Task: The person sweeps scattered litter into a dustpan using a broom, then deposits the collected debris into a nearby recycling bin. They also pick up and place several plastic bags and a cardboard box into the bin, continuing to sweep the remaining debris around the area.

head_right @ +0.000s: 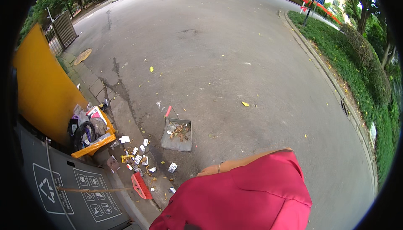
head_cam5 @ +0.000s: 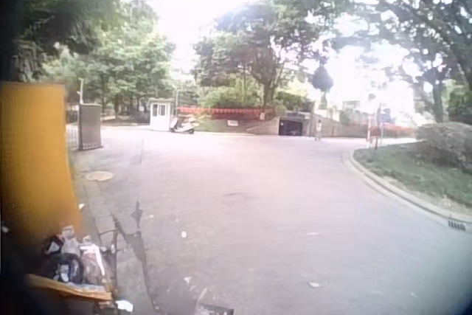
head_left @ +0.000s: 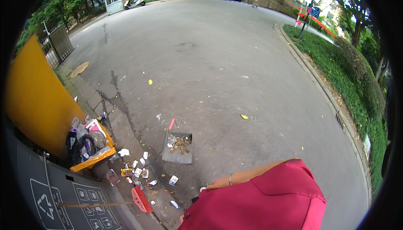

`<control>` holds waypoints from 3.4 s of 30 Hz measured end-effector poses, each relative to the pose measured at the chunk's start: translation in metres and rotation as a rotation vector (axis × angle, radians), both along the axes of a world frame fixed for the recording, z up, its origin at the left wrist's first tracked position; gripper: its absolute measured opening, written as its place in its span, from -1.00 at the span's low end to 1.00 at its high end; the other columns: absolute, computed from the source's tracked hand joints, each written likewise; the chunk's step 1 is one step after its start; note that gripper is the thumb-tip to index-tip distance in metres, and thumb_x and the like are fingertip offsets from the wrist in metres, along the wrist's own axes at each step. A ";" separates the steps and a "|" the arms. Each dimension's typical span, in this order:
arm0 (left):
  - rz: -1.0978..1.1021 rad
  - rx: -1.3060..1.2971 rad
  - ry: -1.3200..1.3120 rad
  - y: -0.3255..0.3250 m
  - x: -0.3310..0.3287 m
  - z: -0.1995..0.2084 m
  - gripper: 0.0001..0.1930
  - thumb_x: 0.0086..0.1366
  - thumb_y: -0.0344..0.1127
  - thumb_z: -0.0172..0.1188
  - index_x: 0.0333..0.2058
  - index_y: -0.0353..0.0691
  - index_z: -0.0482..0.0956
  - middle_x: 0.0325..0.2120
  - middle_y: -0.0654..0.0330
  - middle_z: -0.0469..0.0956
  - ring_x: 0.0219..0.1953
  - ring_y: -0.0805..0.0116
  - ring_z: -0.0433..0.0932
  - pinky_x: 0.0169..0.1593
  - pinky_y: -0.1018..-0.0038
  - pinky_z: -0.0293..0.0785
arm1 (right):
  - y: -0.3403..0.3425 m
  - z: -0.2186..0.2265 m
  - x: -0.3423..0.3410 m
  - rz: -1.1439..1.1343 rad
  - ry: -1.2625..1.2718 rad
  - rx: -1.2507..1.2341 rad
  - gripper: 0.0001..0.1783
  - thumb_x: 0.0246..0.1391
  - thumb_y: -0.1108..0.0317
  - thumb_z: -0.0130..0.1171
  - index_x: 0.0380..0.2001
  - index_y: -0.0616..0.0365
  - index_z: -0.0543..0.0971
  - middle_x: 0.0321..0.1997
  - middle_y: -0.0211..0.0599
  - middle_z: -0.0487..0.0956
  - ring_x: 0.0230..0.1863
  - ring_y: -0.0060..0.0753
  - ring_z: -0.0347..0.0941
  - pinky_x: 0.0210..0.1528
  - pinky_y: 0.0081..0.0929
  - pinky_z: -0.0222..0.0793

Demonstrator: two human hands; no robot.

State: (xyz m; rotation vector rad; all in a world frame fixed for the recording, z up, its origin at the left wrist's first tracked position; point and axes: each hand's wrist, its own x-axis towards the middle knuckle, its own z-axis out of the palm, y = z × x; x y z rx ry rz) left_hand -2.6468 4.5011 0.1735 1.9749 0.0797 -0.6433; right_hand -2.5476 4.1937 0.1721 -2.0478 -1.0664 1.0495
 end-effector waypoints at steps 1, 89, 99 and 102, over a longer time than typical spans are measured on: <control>-0.040 0.005 -0.004 -0.013 0.012 -0.002 -0.68 0.13 -0.17 0.12 -0.19 -0.18 0.42 -0.44 0.17 0.49 -0.38 0.32 0.49 -0.23 0.47 0.39 | -0.021 0.000 0.001 -0.087 0.004 -0.013 -0.45 0.05 0.27 -0.04 0.15 0.02 0.18 0.06 -0.04 0.37 0.07 0.03 0.32 0.08 -0.24 0.25; 1.806 0.350 0.055 0.222 0.798 -0.081 -0.64 0.05 -0.40 0.19 -0.20 -0.27 0.26 -0.36 0.00 0.41 -0.36 0.02 0.46 -0.30 0.27 0.43 | 0.618 -0.050 1.127 1.345 -0.271 -0.056 -0.78 -0.08 0.43 -0.05 -0.29 0.20 0.43 -0.32 0.04 0.52 -0.27 0.13 0.45 -0.24 -0.09 0.39; 2.192 0.555 0.545 0.393 0.649 -0.312 -0.15 -0.23 -0.26 0.42 0.04 -0.34 0.14 -0.07 -0.09 0.32 0.03 -0.07 0.30 0.05 0.22 0.31 | 0.838 -0.047 0.979 1.265 -0.370 0.226 -0.56 -0.10 0.58 0.00 -0.05 0.21 0.38 -0.19 -0.01 0.48 -0.24 0.09 0.45 -0.22 -0.21 0.43; 2.123 0.426 0.699 0.414 0.634 -0.342 -0.03 -0.30 -0.24 0.44 0.11 -0.26 0.08 -0.02 -0.07 0.30 0.06 -0.03 0.30 0.06 0.22 0.32 | 0.903 -0.061 0.943 1.337 -0.416 0.422 -0.50 -0.15 0.64 -0.01 -0.02 0.24 0.37 -0.17 -0.01 0.47 -0.21 0.07 0.45 -0.22 -0.21 0.43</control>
